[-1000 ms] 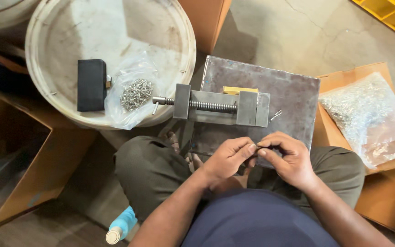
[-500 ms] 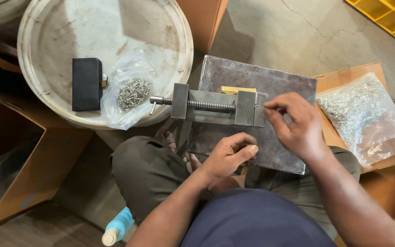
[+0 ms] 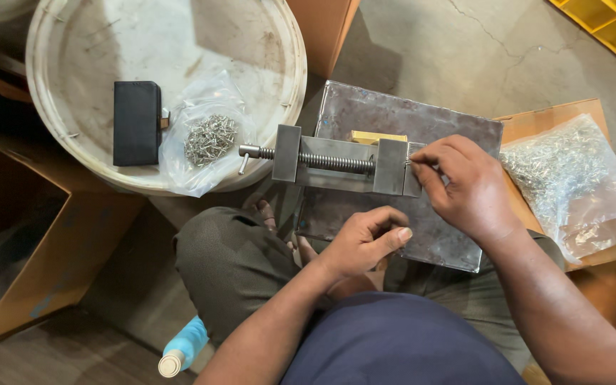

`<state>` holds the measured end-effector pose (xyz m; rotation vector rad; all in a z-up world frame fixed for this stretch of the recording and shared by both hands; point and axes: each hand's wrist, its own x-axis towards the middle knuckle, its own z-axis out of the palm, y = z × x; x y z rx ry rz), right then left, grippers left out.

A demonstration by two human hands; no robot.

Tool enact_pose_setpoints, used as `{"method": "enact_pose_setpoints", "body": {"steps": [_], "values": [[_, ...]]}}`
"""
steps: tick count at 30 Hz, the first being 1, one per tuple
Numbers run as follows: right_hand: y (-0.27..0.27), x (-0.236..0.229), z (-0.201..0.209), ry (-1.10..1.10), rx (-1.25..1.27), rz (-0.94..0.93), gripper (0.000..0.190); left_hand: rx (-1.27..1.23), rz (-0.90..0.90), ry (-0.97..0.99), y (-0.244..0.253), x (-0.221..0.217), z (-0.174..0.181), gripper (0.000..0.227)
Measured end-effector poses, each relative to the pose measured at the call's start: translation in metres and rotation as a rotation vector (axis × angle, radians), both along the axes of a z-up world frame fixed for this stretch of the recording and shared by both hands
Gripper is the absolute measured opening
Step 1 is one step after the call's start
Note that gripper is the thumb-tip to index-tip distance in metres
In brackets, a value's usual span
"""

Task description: The person sits on the floor and uses a bench vise to assemble small metal parts. They pick up metal pieces from a plastic bag and a metal plate, place them into the vise, and tighten the screw mechanism to secure the components.

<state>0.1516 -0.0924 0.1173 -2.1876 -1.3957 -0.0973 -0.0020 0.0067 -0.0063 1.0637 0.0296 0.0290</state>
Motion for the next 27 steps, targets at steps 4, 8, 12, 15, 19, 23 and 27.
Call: {"method": "enact_pose_setpoints", "body": {"steps": [4, 8, 12, 15, 19, 23, 27], "values": [[-0.001, 0.0, -0.003, -0.015, 0.006, -0.003, 0.011, 0.014, 0.005, -0.005, 0.0, 0.0, 0.001, 0.025], [-0.016, 0.007, -0.015, 0.071, 0.087, -0.052, 0.013, 0.029, 0.03, -0.013, -0.001, 0.0, 0.002, 0.024], [-0.037, 0.025, -0.041, 0.212, 0.134, -0.239, 0.011, 0.005, 0.029, 0.005, -0.001, 0.0, 0.002, 0.022], [-0.055, 0.03, -0.066, 0.28, 0.111, -0.346, 0.011, -0.038, 0.024, 0.009, -0.005, 0.001, -0.002, 0.021], [-0.067, 0.021, -0.077, 0.175, 0.059, -0.258, 0.013, 0.004, 0.014, 0.014, -0.005, 0.002, -0.002, 0.02], [-0.066, 0.004, -0.077, 0.065, 0.039, -0.222, 0.014, 0.048, 0.03, 0.023, -0.006, 0.002, -0.002, 0.02], [-0.06, -0.004, -0.076, -0.033, -0.02, -0.229, 0.015, 0.055, 0.04, -0.014, -0.006, 0.001, -0.003, 0.02]]}}
